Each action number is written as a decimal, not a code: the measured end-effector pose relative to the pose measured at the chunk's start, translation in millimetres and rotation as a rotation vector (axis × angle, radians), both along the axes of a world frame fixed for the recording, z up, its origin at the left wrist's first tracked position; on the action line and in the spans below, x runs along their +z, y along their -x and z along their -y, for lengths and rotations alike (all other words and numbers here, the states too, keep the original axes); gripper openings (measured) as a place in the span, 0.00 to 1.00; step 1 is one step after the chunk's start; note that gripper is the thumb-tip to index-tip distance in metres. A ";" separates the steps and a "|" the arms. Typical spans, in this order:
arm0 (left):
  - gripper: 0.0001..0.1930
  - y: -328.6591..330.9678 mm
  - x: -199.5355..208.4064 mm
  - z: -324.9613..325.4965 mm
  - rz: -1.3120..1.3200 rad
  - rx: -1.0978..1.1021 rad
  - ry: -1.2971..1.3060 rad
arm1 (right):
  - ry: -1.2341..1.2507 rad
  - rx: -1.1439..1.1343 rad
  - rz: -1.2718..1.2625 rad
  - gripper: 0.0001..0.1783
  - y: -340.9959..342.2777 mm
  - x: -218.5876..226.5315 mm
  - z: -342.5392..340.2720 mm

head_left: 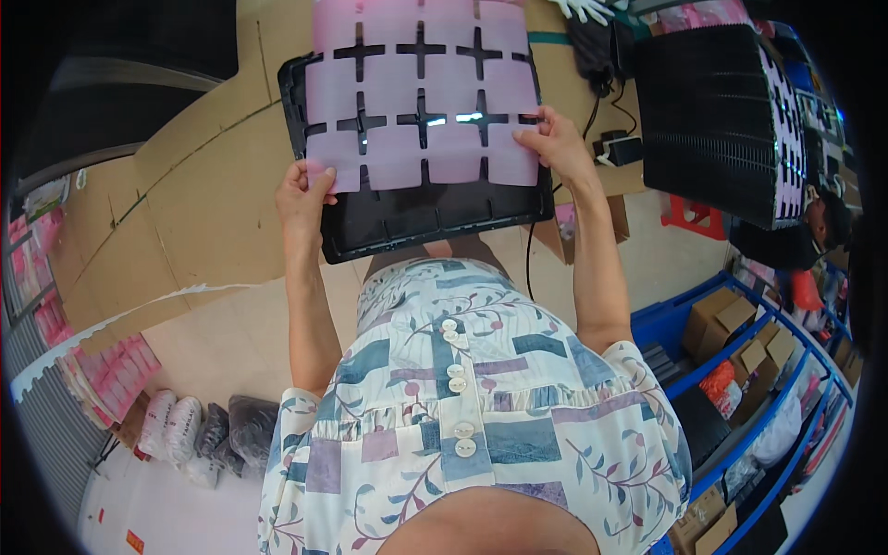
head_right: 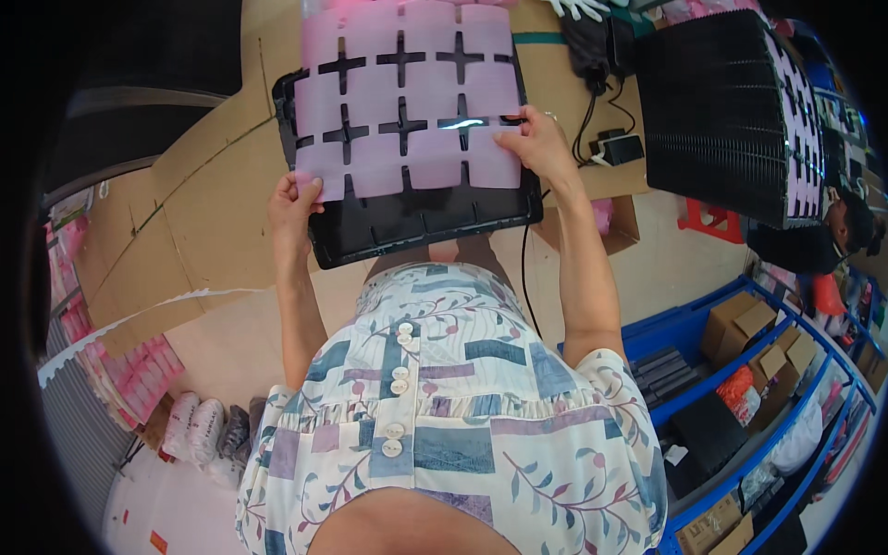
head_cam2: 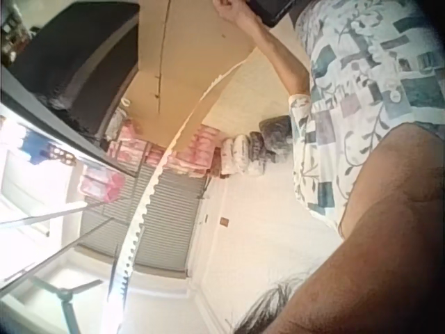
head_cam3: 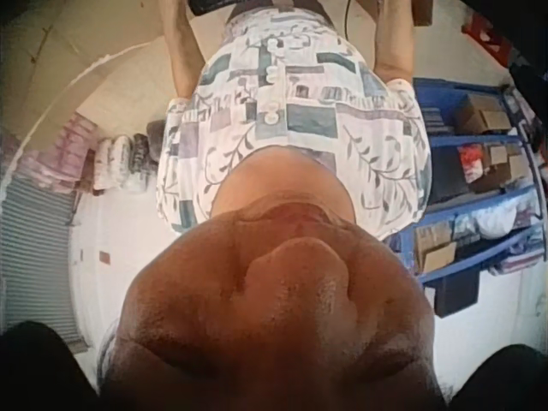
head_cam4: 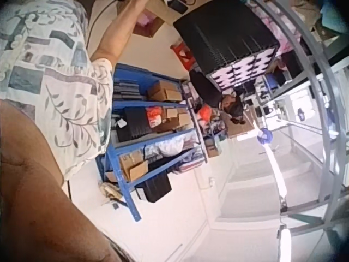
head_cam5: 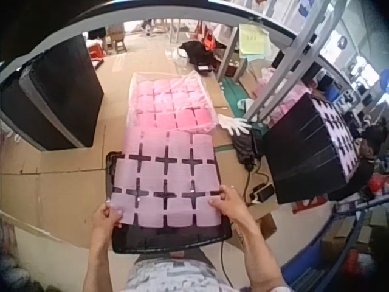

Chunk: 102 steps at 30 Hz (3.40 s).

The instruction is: The person applies adhesive strips to the surface of a black plastic tray, then places a pink plastic insert into the tray and presses it down. The person repeats this process with a second tray, applying adhesive and inserting the pink component.

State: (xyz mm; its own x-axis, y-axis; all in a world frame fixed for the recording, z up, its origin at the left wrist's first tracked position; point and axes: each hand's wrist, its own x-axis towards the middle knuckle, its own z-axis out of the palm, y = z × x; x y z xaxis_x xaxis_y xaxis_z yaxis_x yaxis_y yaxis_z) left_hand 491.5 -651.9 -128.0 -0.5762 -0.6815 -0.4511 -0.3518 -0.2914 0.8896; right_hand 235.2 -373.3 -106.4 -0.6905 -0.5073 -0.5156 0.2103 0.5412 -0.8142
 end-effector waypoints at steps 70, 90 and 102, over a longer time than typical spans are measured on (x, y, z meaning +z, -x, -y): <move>0.11 -44.7 3.7 -59.4 0.548 -0.212 0.621 | -0.742 0.366 -0.592 0.17 -40.4 16.4 -24.7; 0.10 -38.8 5.1 -64.4 0.544 -0.204 0.613 | -0.732 0.352 -0.600 0.16 -41.5 14.0 -27.3; 0.11 -38.1 0.5 -80.0 0.332 -0.422 1.136 | -0.615 0.175 -0.569 0.19 -36.6 0.3 -57.2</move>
State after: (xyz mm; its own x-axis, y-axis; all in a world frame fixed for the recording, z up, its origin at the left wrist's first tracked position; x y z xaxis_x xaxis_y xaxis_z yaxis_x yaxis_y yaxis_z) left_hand 529.6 -571.9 -127.5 -0.8150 -0.5701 0.1041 -0.4855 0.7698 0.4144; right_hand 271.8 -316.2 -106.1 -0.8657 -0.3743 -0.3324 -0.2693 0.9079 -0.3212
